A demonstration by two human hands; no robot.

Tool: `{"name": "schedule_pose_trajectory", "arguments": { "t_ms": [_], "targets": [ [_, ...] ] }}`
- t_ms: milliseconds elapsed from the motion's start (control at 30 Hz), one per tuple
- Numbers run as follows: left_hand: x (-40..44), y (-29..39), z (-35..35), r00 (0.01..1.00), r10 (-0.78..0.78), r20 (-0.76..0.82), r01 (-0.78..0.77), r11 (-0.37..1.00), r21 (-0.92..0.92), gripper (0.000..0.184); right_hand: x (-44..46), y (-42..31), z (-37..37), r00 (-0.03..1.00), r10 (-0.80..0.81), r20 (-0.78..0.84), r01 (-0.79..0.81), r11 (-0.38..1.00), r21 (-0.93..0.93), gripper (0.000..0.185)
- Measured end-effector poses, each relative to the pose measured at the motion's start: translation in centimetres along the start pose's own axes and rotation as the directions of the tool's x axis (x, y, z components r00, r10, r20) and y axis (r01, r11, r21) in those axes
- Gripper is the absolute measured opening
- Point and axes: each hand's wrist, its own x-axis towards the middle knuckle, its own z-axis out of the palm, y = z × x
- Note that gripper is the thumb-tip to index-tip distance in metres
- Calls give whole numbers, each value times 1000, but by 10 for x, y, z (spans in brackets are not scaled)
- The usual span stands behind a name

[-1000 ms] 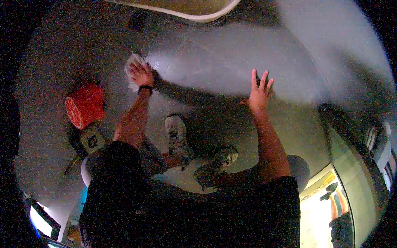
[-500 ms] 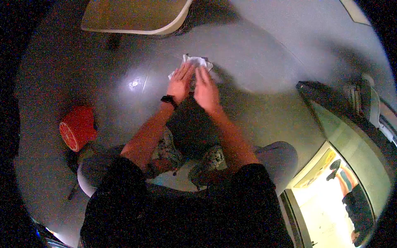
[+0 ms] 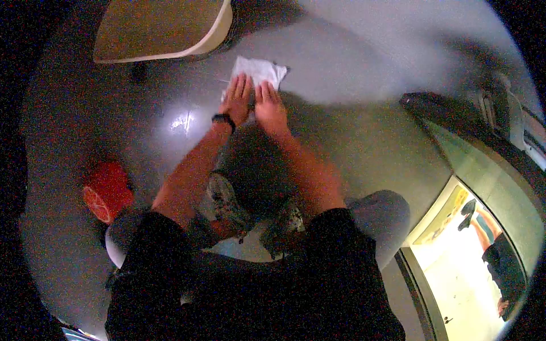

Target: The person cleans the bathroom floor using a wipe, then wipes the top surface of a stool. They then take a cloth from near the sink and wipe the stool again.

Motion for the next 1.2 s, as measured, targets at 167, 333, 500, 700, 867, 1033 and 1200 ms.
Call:
{"name": "schedule_pose_trajectory", "arguments": {
  "t_ms": [167,333,500,700,867,1033,1200],
  "targets": [
    [-98,47,40,975,-214,58,221,963,-153,65,-99,-57,7,994,34,101,-42,996,77,53],
    [-114,60,45,973,-227,52,230,971,-62,58,-111,-63,-11,951,52,304,-79,994,77,57],
    [-120,58,46,973,-230,13,230,967,-109,61,-108,-61,-5,953,-28,301,32,999,-7,60],
    [-117,65,41,966,-257,40,260,950,-172,63,-113,-62,-3,975,2,223,-19,997,73,59],
    [-120,66,35,950,-312,-29,294,919,-262,57,-112,-63,4,971,-33,238,26,999,35,56],
    [-131,35,22,936,-347,58,350,904,-244,56,-103,-70,21,978,-44,205,25,995,93,55],
    [-168,-61,14,921,-389,7,389,921,33,64,-27,-145,41,930,-329,165,300,937,178,53]
  ]
}}
